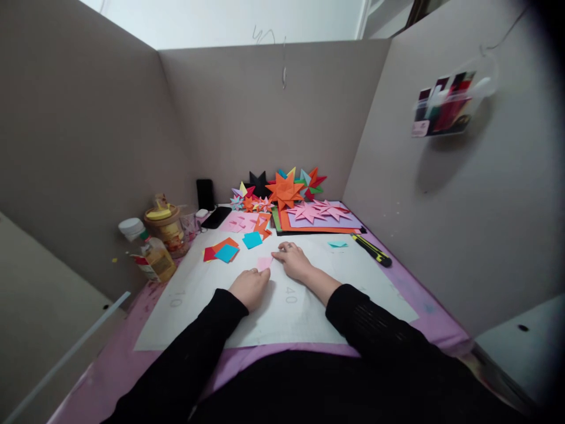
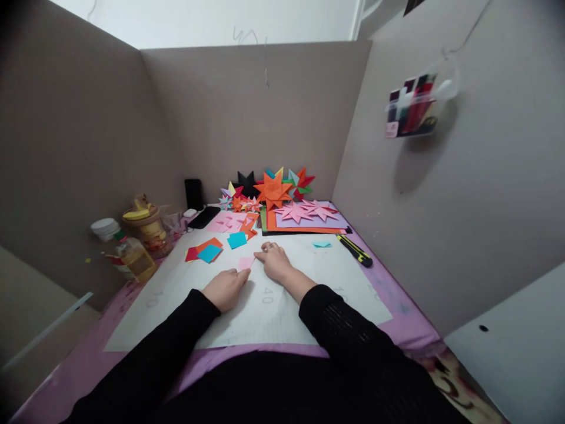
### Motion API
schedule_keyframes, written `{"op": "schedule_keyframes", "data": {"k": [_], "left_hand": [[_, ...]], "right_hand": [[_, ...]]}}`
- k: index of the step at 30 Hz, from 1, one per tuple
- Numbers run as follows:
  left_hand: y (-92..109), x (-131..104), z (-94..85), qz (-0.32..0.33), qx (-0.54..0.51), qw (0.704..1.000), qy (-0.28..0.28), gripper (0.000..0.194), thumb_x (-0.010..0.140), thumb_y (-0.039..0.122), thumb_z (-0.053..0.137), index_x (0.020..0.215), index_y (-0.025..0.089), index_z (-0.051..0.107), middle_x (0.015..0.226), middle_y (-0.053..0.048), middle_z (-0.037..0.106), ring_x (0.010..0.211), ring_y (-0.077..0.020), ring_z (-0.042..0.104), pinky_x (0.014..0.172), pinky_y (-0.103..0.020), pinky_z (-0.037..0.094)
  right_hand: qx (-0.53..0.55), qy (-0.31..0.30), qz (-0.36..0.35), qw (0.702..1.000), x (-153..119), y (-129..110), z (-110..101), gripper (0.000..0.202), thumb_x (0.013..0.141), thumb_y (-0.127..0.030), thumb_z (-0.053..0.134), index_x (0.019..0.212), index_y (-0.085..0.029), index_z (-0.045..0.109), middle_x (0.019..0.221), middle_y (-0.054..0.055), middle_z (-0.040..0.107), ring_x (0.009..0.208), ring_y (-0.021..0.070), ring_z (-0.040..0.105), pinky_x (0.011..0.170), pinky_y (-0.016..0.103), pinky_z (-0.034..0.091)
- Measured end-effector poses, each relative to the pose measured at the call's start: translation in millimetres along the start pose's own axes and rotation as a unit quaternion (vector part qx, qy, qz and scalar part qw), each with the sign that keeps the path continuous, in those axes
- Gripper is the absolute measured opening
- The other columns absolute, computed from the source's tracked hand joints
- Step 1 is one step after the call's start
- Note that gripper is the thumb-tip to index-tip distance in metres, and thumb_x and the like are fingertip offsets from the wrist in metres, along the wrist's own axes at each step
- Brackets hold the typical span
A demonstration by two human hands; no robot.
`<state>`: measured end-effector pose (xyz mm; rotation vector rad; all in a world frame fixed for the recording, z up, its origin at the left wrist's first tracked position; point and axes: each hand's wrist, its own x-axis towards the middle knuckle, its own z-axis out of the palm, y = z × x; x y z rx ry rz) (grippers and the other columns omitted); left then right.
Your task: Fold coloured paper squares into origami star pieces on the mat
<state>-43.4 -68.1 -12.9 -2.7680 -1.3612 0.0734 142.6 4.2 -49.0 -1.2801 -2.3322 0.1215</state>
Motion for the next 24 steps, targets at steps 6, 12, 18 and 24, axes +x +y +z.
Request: {"op": "schedule_keyframes", "data": {"k": [6, 12, 18, 24], "left_hand": [[3.6, -3.7, -1.3, -0.029, -0.001, 0.999, -0.022, 0.038, 0.080, 0.014, 0.038, 0.118, 0.012, 0.039, 0.084, -0.013, 0.061, 0.075, -0.0237, 0.060, 0.064, -0.032, 0.042], [-17.9, -9.3, -24.2, -0.028, -0.063, 0.996, -0.057, 0.025, 0.085, 0.023, 0.035, 0.103, 0.020, 0.051, 0.082, -0.007, 0.063, 0.076, -0.0200, 0.061, 0.065, -0.028, 0.043], [-46.9, 15.8, -25.0, -0.024, -0.012, 0.999, 0.039, 0.022, 0.079, 0.015, 0.046, 0.095, 0.019, 0.061, 0.093, -0.008, 0.062, 0.090, -0.0214, 0.057, 0.074, -0.030, 0.042], [-58.3, 33.5, 5.4, 0.064, -0.069, 0.986, 0.135, 0.024, 0.086, 0.019, 0.042, 0.093, 0.022, 0.064, 0.099, -0.005, 0.061, 0.092, -0.0172, 0.054, 0.076, -0.028, 0.042]], "right_hand": [[0.063, -0.042, -0.127, 0.989, -12.3, -8.5, -3.1, 0.030, 0.085, -0.019, 0.046, 0.109, -0.030, 0.061, 0.114, 0.005, 0.057, 0.105, 0.0202, 0.044, 0.089, 0.038, 0.036], [0.046, -0.043, -0.135, 0.989, -11.5, -12.0, -3.9, 0.026, 0.085, -0.022, 0.049, 0.106, -0.030, 0.063, 0.110, 0.007, 0.058, 0.104, 0.0209, 0.045, 0.086, 0.038, 0.037], [0.060, -0.040, -0.162, 0.984, -13.0, -14.9, -6.5, 0.029, 0.084, -0.015, 0.047, 0.105, -0.025, 0.064, 0.101, 0.007, 0.061, 0.096, 0.0189, 0.050, 0.084, 0.035, 0.039], [0.065, -0.042, -0.158, 0.984, -12.1, -15.8, -5.9, 0.034, 0.081, -0.010, 0.047, 0.107, -0.025, 0.063, 0.106, 0.007, 0.062, 0.099, 0.0185, 0.052, 0.086, 0.036, 0.039]]}}
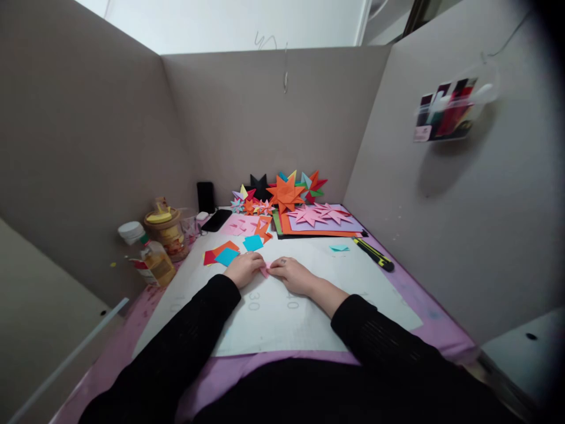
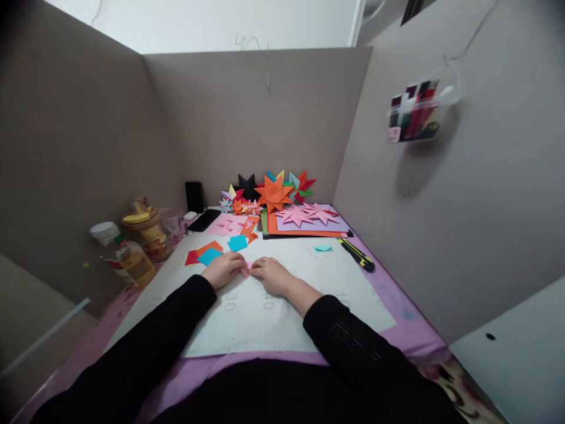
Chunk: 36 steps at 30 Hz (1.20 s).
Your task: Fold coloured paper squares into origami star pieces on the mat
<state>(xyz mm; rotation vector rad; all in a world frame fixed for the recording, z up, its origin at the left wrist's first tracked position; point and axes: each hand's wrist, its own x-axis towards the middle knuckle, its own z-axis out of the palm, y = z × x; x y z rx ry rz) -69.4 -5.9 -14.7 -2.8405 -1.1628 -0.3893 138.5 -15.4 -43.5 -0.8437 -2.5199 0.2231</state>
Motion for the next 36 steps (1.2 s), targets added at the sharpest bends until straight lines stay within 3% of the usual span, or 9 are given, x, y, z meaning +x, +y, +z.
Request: {"op": "schedule_keyframes", "data": {"k": [8, 14, 20, 24, 26, 28, 32, 36], "left_hand": [[-14.8, -8.6, 4.8, 0.055, -0.058, 0.997, 0.007, 0.023, 0.086, 0.027, 0.045, 0.088, 0.023, 0.068, 0.091, -0.005, 0.065, 0.087, -0.0152, 0.054, 0.077, -0.026, 0.041], [-11.4, -10.6, 2.8, 0.056, -0.040, 0.998, -0.009, 0.024, 0.086, 0.021, 0.045, 0.090, 0.026, 0.068, 0.093, -0.002, 0.067, 0.090, -0.0151, 0.055, 0.080, -0.027, 0.040], [-14.3, -12.7, 6.0, 0.017, -0.051, 0.999, -0.006, 0.026, 0.085, 0.018, 0.044, 0.092, 0.025, 0.069, 0.099, -0.003, 0.066, 0.091, -0.0162, 0.057, 0.081, -0.028, 0.042], [-17.0, -13.8, 10.4, 0.017, -0.070, 0.997, -0.011, 0.028, 0.084, 0.016, 0.045, 0.095, 0.026, 0.068, 0.102, -0.002, 0.066, 0.097, -0.0172, 0.056, 0.090, -0.033, 0.038], [-18.2, -13.7, 12.5, 0.019, -0.079, 0.997, -0.015, 0.029, 0.083, 0.013, 0.044, 0.097, 0.026, 0.067, 0.105, -0.003, 0.065, 0.099, -0.0171, 0.055, 0.092, -0.033, 0.038], [-18.9, -13.1, 13.3, 0.020, -0.082, 0.996, -0.020, 0.032, 0.082, 0.010, 0.044, 0.100, 0.025, 0.066, 0.108, -0.003, 0.064, 0.101, -0.0171, 0.054, 0.091, -0.033, 0.039], [-16.4, -12.6, 9.4, 0.023, -0.061, 0.998, -0.015, 0.036, 0.081, 0.007, 0.044, 0.104, 0.025, 0.064, 0.111, -0.005, 0.062, 0.105, -0.0177, 0.052, 0.092, -0.034, 0.039], [-8.7, -17.5, 3.7, 0.044, -0.046, 0.998, -0.021, 0.032, 0.083, 0.012, 0.044, 0.100, 0.028, 0.066, 0.113, -0.004, 0.062, 0.108, -0.0192, 0.050, 0.092, -0.037, 0.039]], "right_hand": [[0.018, -0.021, -0.018, 0.999, 0.2, -0.3, -2.1, 0.044, 0.076, -0.004, 0.046, 0.113, -0.025, 0.057, 0.113, 0.004, 0.060, 0.105, 0.0185, 0.050, 0.091, 0.038, 0.037], [0.025, 0.037, 0.014, 0.999, 9.0, -1.1, 2.4, 0.056, 0.075, -0.007, 0.048, 0.128, -0.021, 0.041, 0.127, 0.008, 0.049, 0.123, 0.0230, 0.034, 0.098, 0.044, 0.031], [0.033, 0.022, 0.017, 0.999, 14.8, -2.4, 5.0, 0.049, 0.073, -0.010, 0.052, 0.120, -0.022, 0.048, 0.102, 0.007, 0.058, 0.105, 0.0216, 0.045, 0.094, 0.042, 0.033], [0.020, 0.033, 0.028, 0.999, 14.8, -2.7, 4.2, 0.050, 0.073, -0.013, 0.055, 0.122, -0.021, 0.046, 0.113, 0.009, 0.052, 0.110, 0.0234, 0.039, 0.094, 0.044, 0.031], [0.028, 0.032, 0.031, 0.999, 15.7, -1.4, 4.7, 0.052, 0.073, -0.013, 0.055, 0.124, -0.020, 0.044, 0.109, 0.009, 0.054, 0.107, 0.0227, 0.041, 0.092, 0.042, 0.032], [0.039, 0.034, 0.029, 0.998, 16.5, 0.9, 5.7, 0.044, 0.074, -0.014, 0.056, 0.118, -0.020, 0.049, 0.097, 0.007, 0.059, 0.097, 0.0208, 0.046, 0.088, 0.039, 0.035], [0.048, 0.034, 0.003, 0.998, 16.0, 5.3, 7.7, 0.012, 0.078, -0.016, 0.055, 0.086, -0.019, 0.062, 0.079, 0.004, 0.060, 0.082, 0.0173, 0.050, 0.083, 0.034, 0.038], [0.038, 0.030, -0.012, 0.999, 14.1, 4.0, 8.0, 0.011, 0.080, -0.015, 0.052, 0.078, -0.018, 0.062, 0.079, 0.005, 0.060, 0.083, 0.0169, 0.051, 0.080, 0.032, 0.039]]}}
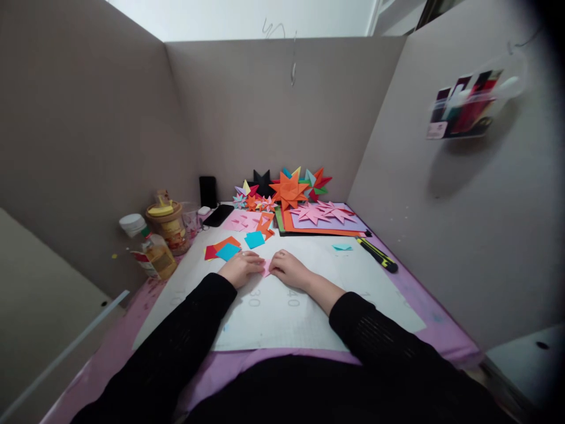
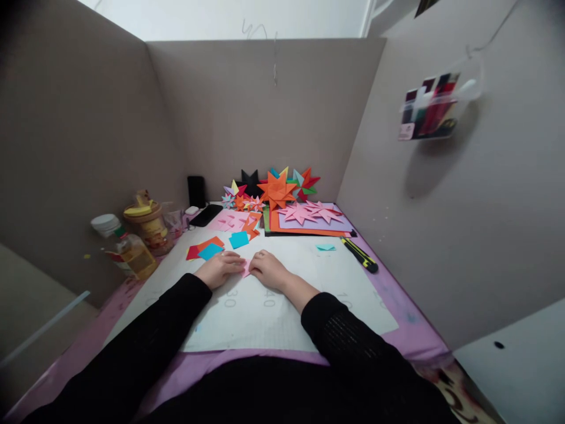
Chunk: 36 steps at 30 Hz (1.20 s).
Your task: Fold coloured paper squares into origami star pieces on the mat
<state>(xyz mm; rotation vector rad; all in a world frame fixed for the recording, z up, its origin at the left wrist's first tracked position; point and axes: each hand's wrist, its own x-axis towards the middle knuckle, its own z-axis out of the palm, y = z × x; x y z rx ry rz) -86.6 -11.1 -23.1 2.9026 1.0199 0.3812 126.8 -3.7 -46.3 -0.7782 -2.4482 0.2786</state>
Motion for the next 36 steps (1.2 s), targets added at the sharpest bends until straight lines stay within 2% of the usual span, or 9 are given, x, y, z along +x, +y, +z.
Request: {"op": "schedule_keyframes", "data": {"k": [5, 13, 17, 23, 28, 32, 36], "left_hand": [[10.7, -9.1, 0.2, 0.037, -0.026, 0.999, -0.024, 0.037, 0.082, 0.010, 0.043, 0.107, 0.028, 0.063, 0.112, -0.003, 0.063, 0.103, -0.0178, 0.055, 0.090, -0.033, 0.043], [12.4, -14.0, -0.9, 0.002, -0.050, 0.997, -0.061, 0.044, 0.072, 0.003, 0.046, 0.106, 0.025, 0.064, 0.119, -0.003, 0.058, 0.113, -0.0173, 0.052, 0.097, -0.031, 0.040], [13.5, -15.2, -3.9, 0.007, -0.067, 0.996, -0.063, 0.048, 0.069, -0.001, 0.044, 0.104, 0.024, 0.065, 0.118, -0.003, 0.059, 0.114, -0.0170, 0.051, 0.096, -0.031, 0.041], [19.2, -13.9, -8.0, 0.015, -0.076, 0.995, -0.059, 0.042, 0.071, 0.001, 0.045, 0.101, 0.023, 0.066, 0.118, -0.004, 0.060, 0.113, -0.0178, 0.051, 0.096, -0.031, 0.041], [19.2, -14.2, -6.2, 0.022, -0.077, 0.996, -0.048, 0.040, 0.072, 0.001, 0.046, 0.098, 0.023, 0.067, 0.115, -0.004, 0.061, 0.111, -0.0192, 0.053, 0.095, -0.032, 0.042], [18.7, -14.3, -6.1, 0.021, -0.080, 0.996, -0.031, 0.038, 0.072, 0.001, 0.047, 0.095, 0.022, 0.068, 0.110, -0.005, 0.063, 0.103, -0.0201, 0.056, 0.089, -0.031, 0.045], [17.4, -13.8, -6.4, 0.021, -0.095, 0.995, -0.011, 0.038, 0.070, 0.000, 0.045, 0.090, 0.022, 0.069, 0.098, -0.003, 0.066, 0.093, -0.0157, 0.058, 0.084, -0.026, 0.045]], "right_hand": [[0.007, -0.005, -0.005, 1.000, 0.8, -1.7, -0.4, 0.009, 0.082, -0.016, 0.052, 0.081, -0.018, 0.061, 0.083, 0.005, 0.059, 0.084, 0.0162, 0.050, 0.080, 0.031, 0.040], [0.052, 0.001, -0.005, 0.999, 3.4, 3.1, 1.1, 0.006, 0.078, -0.017, 0.059, 0.073, -0.018, 0.063, 0.079, 0.003, 0.061, 0.081, 0.0156, 0.053, 0.081, 0.031, 0.040], [0.082, -0.009, -0.013, 0.996, 1.9, 2.8, -1.4, 0.006, 0.078, -0.016, 0.059, 0.074, -0.018, 0.063, 0.078, 0.002, 0.062, 0.079, 0.0144, 0.054, 0.082, 0.031, 0.039], [0.111, -0.014, 0.062, 0.992, 4.0, 9.0, -4.1, 0.004, 0.075, -0.019, 0.062, 0.072, -0.018, 0.065, 0.078, 0.002, 0.060, 0.082, 0.0147, 0.053, 0.082, 0.030, 0.039], [0.078, -0.009, 0.125, 0.989, 9.5, 14.3, 3.9, 0.003, 0.073, -0.018, 0.063, 0.071, -0.017, 0.065, 0.081, 0.003, 0.057, 0.083, 0.0149, 0.050, 0.082, 0.030, 0.037], [0.042, -0.005, 0.158, 0.986, 11.4, 15.1, 11.4, 0.006, 0.074, -0.019, 0.060, 0.071, -0.017, 0.064, 0.084, 0.004, 0.056, 0.084, 0.0156, 0.048, 0.081, 0.029, 0.036], [0.029, -0.005, 0.164, 0.986, 10.7, 15.1, 14.6, 0.008, 0.075, -0.017, 0.057, 0.071, -0.018, 0.064, 0.085, 0.003, 0.056, 0.083, 0.0154, 0.047, 0.079, 0.028, 0.035]]}}
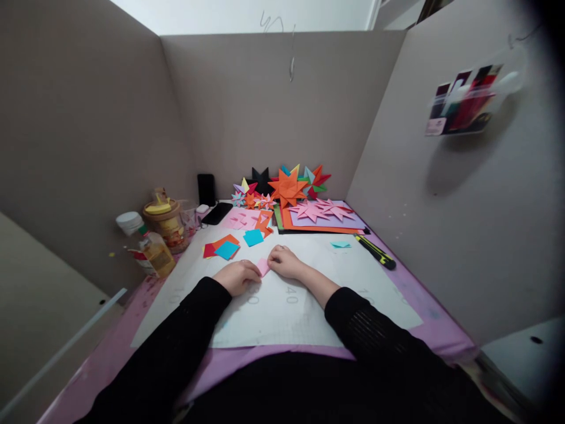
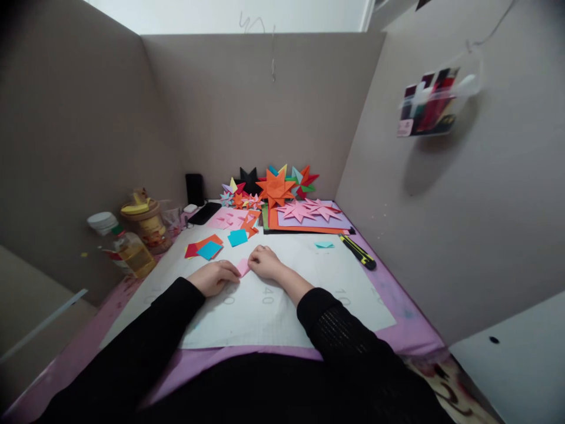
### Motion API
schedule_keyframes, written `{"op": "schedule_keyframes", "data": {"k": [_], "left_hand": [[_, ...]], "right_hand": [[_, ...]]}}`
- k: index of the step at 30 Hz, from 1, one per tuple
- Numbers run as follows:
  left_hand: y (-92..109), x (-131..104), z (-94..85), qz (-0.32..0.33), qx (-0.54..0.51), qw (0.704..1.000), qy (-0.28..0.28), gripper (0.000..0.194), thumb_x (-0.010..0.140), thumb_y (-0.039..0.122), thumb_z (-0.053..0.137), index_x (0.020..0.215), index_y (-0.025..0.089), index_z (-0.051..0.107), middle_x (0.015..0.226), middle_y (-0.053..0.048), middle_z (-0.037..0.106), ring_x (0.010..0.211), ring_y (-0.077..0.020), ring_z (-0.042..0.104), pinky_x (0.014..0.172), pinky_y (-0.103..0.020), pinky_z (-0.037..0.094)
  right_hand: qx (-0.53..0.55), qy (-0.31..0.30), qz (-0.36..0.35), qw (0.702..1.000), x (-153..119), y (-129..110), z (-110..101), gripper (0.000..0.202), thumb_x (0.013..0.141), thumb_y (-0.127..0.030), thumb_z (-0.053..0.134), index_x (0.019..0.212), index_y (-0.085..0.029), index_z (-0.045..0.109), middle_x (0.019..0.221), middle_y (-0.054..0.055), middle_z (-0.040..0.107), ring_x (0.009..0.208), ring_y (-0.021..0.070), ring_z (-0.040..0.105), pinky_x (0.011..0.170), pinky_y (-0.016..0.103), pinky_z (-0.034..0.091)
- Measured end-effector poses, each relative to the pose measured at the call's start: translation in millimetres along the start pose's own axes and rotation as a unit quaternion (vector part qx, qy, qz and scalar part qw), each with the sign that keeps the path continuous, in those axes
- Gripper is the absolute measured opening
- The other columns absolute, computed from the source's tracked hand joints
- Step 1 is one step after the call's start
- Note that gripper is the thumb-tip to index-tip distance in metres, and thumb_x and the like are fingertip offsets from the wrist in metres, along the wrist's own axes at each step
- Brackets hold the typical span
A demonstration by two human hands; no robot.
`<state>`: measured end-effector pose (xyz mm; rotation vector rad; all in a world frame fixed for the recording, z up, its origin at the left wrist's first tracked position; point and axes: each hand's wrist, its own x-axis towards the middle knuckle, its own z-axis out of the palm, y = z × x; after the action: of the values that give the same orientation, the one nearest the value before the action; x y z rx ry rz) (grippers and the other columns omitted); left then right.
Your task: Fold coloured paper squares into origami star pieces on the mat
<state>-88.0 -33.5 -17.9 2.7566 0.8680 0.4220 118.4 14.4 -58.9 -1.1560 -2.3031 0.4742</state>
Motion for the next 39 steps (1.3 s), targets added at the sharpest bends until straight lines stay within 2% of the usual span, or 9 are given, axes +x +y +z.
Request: {"op": "schedule_keyframes", "data": {"k": [4, 12, 18, 21, 26, 39], "left_hand": [[-1.6, 0.0, 1.3, -0.025, 0.022, 0.999, 0.020, 0.039, 0.075, 0.003, 0.043, 0.099, 0.022, 0.067, 0.096, -0.004, 0.065, 0.090, -0.0156, 0.058, 0.081, -0.025, 0.045], [3.3, 0.8, -2.1, -0.033, 0.076, 0.996, -0.015, 0.032, 0.078, 0.011, 0.046, 0.096, 0.027, 0.068, 0.099, -0.003, 0.064, 0.090, -0.0183, 0.057, 0.078, -0.028, 0.043], [3.4, 0.9, 0.6, -0.038, 0.041, 0.998, 0.000, 0.037, 0.072, 0.003, 0.044, 0.091, 0.023, 0.068, 0.097, -0.002, 0.065, 0.090, -0.0155, 0.057, 0.080, -0.025, 0.043], [3.2, 1.3, 4.1, -0.051, 0.057, 0.997, 0.015, 0.035, 0.075, 0.006, 0.043, 0.097, 0.021, 0.065, 0.092, -0.004, 0.064, 0.087, -0.0159, 0.056, 0.078, -0.025, 0.044], [-0.5, 1.7, 10.4, -0.015, 0.101, 0.995, 0.005, 0.034, 0.082, 0.014, 0.042, 0.104, 0.027, 0.063, 0.095, -0.004, 0.061, 0.086, -0.0166, 0.053, 0.076, -0.026, 0.041], [-0.3, 2.5, 12.4, -0.012, 0.086, 0.996, 0.007, 0.031, 0.088, 0.025, 0.036, 0.100, 0.024, 0.065, 0.093, -0.004, 0.058, 0.087, -0.0165, 0.048, 0.075, -0.026, 0.038]], "right_hand": [[-0.001, 0.000, -0.005, 1.000, -0.2, 0.1, -0.3, 0.009, 0.075, -0.019, 0.056, 0.071, -0.019, 0.063, 0.086, 0.003, 0.055, 0.085, 0.0156, 0.047, 0.080, 0.028, 0.035], [-0.021, -0.001, 0.031, 0.999, 1.1, -5.4, -0.2, 0.008, 0.076, -0.018, 0.054, 0.073, -0.018, 0.062, 0.085, 0.004, 0.055, 0.085, 0.0158, 0.047, 0.078, 0.027, 0.035], [-0.053, 0.008, 0.064, 0.997, 1.5, -10.9, 1.9, 0.009, 0.076, -0.020, 0.054, 0.073, -0.018, 0.062, 0.084, 0.004, 0.055, 0.084, 0.0164, 0.047, 0.077, 0.027, 0.035], [-0.051, 0.009, 0.067, 0.996, 1.1, -11.6, 2.2, 0.008, 0.074, -0.021, 0.055, 0.071, -0.018, 0.062, 0.083, 0.003, 0.054, 0.083, 0.0160, 0.046, 0.076, 0.026, 0.035], [-0.042, 0.018, 0.067, 0.997, 1.2, -9.8, 3.6, 0.009, 0.074, -0.021, 0.055, 0.070, -0.018, 0.062, 0.083, 0.003, 0.054, 0.084, 0.0160, 0.046, 0.077, 0.026, 0.035], [-0.036, 0.022, 0.083, 0.996, 1.8, -10.6, 2.0, 0.008, 0.072, -0.018, 0.055, 0.067, -0.017, 0.061, 0.084, 0.004, 0.052, 0.083, 0.0157, 0.046, 0.078, 0.026, 0.036]]}}
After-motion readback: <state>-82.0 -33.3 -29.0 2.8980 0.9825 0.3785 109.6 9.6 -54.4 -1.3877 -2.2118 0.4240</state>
